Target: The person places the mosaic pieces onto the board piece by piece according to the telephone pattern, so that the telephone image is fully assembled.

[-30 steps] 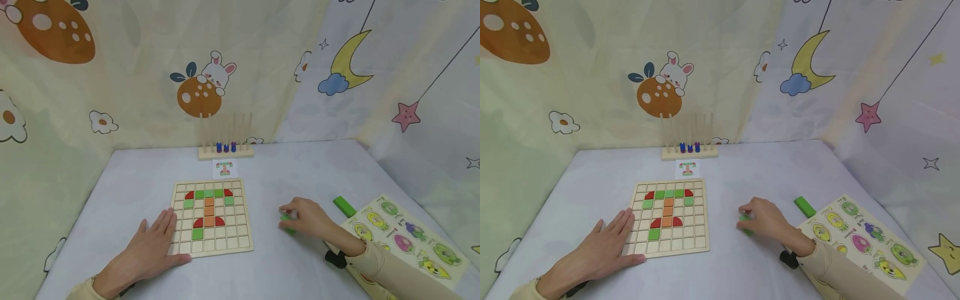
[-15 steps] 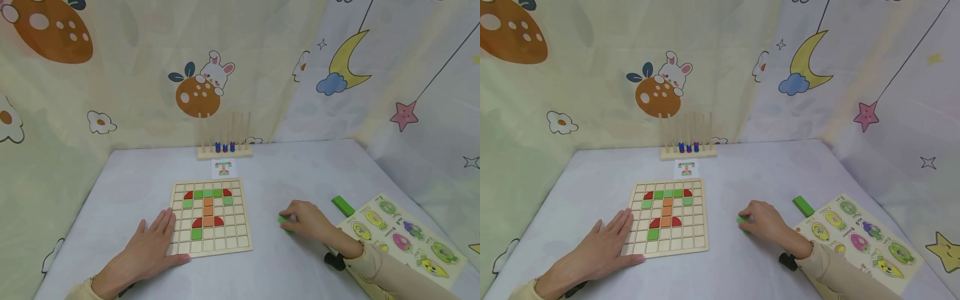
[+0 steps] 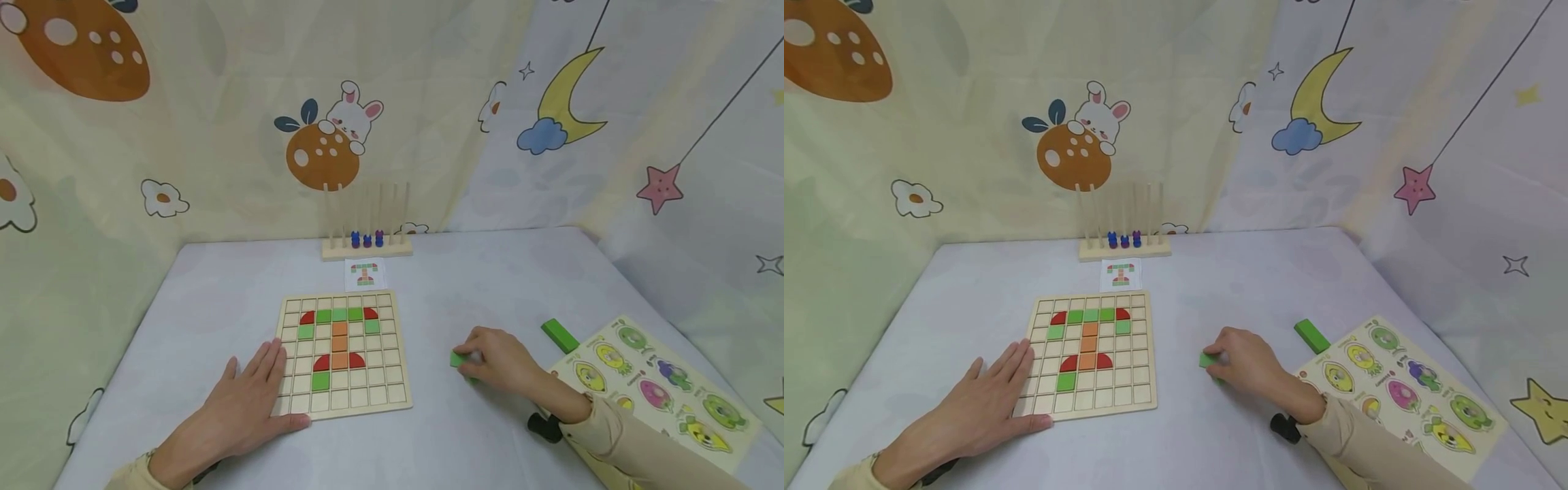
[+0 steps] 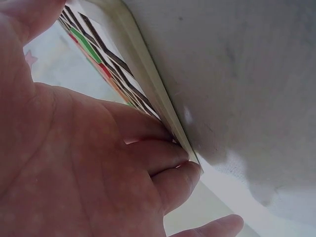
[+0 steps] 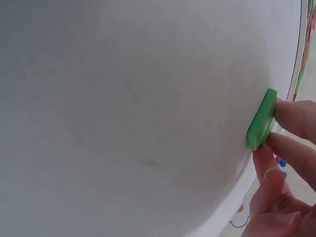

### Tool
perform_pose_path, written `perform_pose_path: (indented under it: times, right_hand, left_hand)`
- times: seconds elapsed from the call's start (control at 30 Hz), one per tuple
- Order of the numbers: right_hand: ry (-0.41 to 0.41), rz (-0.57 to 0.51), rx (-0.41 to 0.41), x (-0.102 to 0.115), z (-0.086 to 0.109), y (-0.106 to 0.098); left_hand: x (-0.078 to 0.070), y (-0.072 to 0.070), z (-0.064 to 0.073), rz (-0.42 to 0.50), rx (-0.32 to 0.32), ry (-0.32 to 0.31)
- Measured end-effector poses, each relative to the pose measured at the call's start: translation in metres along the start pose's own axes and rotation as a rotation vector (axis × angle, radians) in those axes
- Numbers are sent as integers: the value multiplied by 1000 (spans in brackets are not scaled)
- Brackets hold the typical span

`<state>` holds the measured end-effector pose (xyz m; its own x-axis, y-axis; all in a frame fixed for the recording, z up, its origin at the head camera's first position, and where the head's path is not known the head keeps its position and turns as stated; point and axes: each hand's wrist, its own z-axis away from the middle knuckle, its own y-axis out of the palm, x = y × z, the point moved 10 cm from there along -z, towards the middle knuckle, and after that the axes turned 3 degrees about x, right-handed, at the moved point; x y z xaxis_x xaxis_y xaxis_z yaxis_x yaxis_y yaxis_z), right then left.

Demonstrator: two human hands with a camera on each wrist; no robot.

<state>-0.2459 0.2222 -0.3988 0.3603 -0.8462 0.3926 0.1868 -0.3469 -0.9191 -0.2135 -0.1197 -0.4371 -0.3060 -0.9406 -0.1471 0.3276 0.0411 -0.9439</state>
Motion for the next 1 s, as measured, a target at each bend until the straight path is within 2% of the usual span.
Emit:
perform_pose_path:
  times: [0.2, 0.37, 0.8, 1.0]
  right_hand:
    - [-113, 112, -10, 20, -3, 4]
    - [-168, 156, -16, 34, -6, 8]
    - [-193, 103, 39, 54, -19, 13]
    - [-223, 27, 81, 86, -34, 16]
  left_hand:
    - [0, -2, 1, 5, -8, 4]
    - [0, -1, 1, 3, -6, 2]
    - [0, -1, 1, 14, -12, 3]
    - [0, 0, 1, 11, -11, 5]
